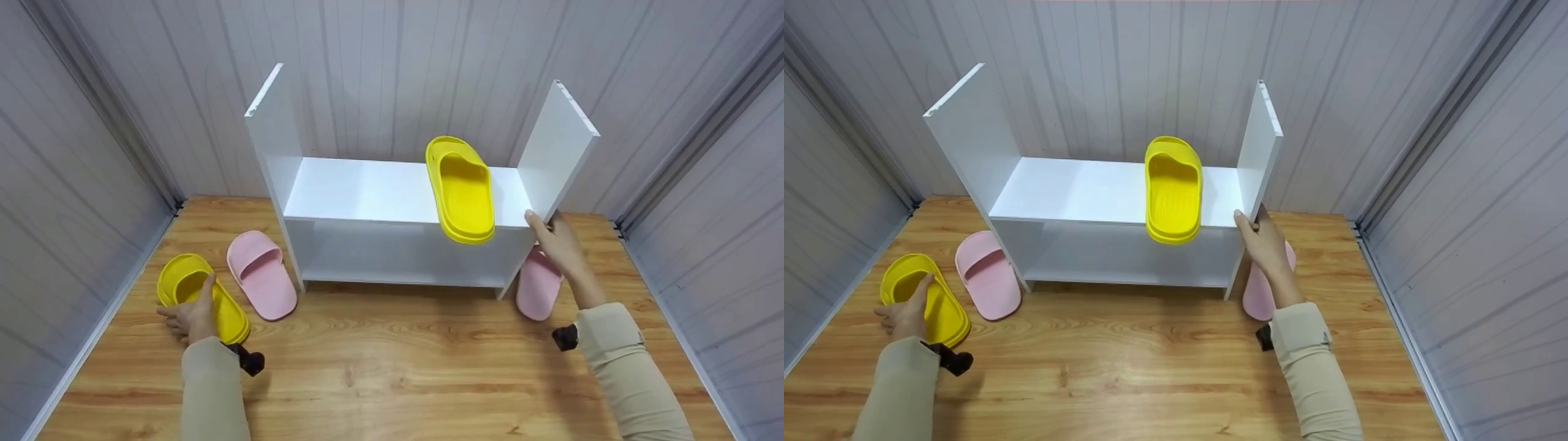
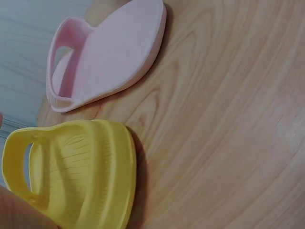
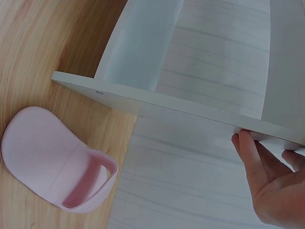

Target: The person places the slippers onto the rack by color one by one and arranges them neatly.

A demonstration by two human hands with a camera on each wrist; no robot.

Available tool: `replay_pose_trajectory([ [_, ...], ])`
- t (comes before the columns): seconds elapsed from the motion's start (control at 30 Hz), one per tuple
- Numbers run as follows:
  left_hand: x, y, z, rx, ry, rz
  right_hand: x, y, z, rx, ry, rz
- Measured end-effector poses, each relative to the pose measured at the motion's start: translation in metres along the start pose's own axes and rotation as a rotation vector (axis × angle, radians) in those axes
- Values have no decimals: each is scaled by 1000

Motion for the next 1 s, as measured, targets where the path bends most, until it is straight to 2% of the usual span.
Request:
replay_pose_trajectory([
  [0.27,-3,-4,-1,35,-21,-86,2,1,1,5,-21,2],
  [0.57,-3,-4,-1,87,-46,-141,0,1,0,8,-1,14],
  [1.0,-3,-8,0,64,-94,-242,1,1,0,13,14,2],
])
Point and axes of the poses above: each hand's wrist, its own z-axis away from the middle knuckle, its own y-axis out of the back of the hand, x = y × z, the point moved 8 cm from there along -z, towards the middle knuckle, and after that the axes turned 6 degrees about x, right-handed, at the moved point
